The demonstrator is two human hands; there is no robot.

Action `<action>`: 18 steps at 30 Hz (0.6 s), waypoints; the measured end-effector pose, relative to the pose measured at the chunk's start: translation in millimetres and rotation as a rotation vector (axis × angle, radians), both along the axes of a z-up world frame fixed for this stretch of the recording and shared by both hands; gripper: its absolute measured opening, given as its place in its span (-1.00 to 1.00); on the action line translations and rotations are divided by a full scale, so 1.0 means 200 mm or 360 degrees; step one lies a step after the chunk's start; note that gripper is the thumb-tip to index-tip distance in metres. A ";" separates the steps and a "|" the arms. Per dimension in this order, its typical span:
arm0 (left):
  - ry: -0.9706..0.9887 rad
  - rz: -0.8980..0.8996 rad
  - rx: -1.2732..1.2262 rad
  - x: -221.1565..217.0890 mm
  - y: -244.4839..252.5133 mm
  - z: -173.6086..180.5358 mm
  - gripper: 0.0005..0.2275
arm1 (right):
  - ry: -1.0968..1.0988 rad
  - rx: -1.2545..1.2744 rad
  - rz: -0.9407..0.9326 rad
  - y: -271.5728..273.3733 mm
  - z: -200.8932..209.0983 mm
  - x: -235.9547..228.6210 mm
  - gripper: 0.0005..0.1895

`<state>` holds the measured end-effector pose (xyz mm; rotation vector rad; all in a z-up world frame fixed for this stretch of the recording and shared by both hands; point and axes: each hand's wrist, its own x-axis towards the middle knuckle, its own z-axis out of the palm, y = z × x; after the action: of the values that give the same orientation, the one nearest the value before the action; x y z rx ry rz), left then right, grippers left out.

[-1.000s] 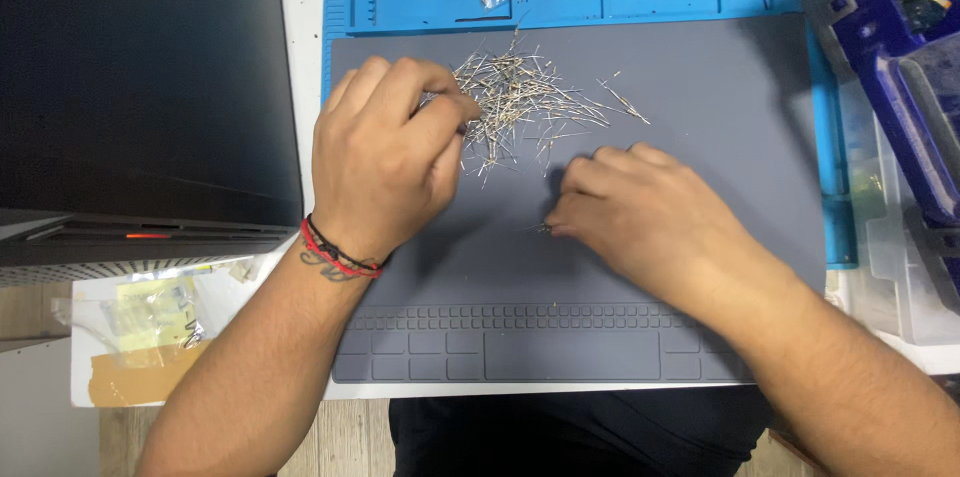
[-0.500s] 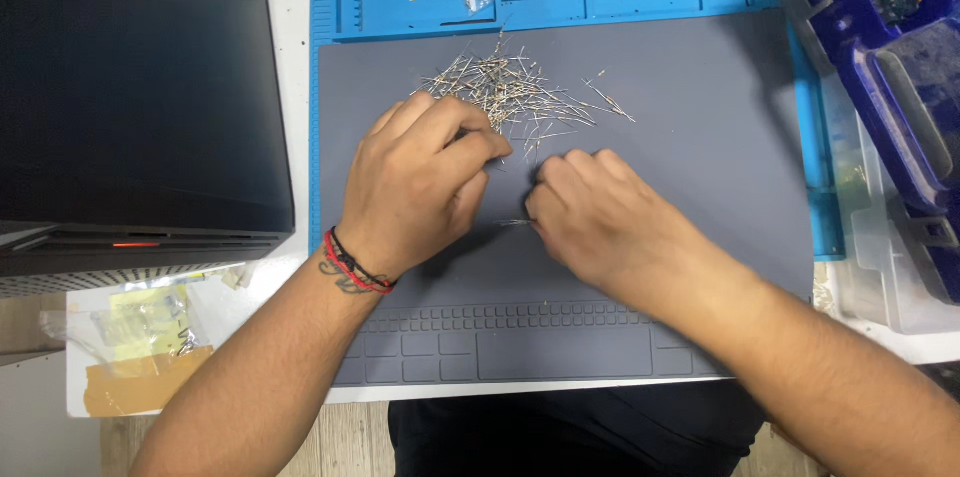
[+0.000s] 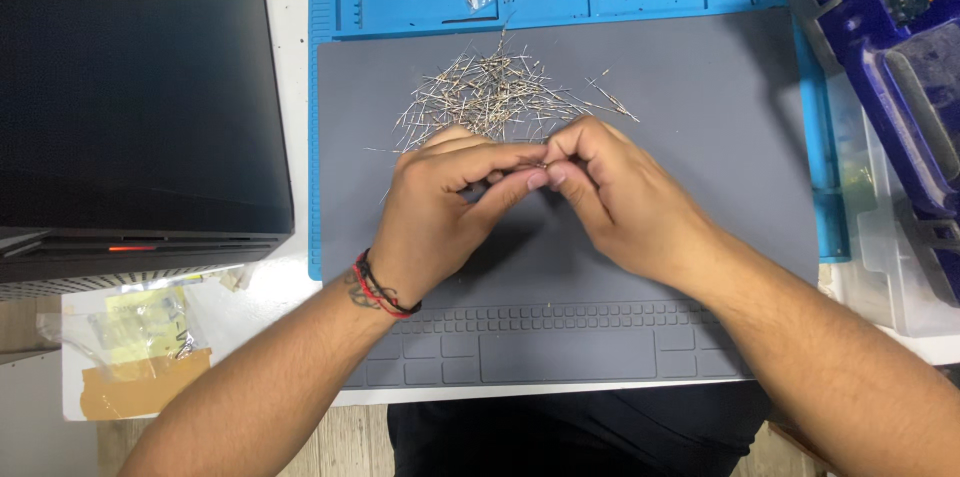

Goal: The person sits on the floor and repeatedly picks up small resistors from a pile on a gray mat. They bend the leads of each resistor with their fingers and place the bent components into a blue plastic organizer box.

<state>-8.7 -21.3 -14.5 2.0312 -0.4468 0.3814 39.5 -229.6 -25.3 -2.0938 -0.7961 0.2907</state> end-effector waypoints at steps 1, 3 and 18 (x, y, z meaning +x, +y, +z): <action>0.0002 0.0002 -0.0001 0.00 0.00 0.00 -0.87 | 0.0002 -0.0001 0.0002 0.00 0.00 0.00 -0.90; 0.0123 0.0069 -0.0052 0.00 0.00 0.00 -0.94 | 0.0015 0.0072 -0.0067 0.01 0.00 -0.01 -0.94; 0.0252 0.0039 0.0009 0.01 0.00 0.02 -0.99 | 0.0606 0.0490 -0.0392 0.00 0.05 0.03 -0.93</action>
<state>-6.0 -20.8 -9.9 2.0560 -0.3261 0.2316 44.7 -230.2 -15.0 -1.7499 -0.3282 0.3900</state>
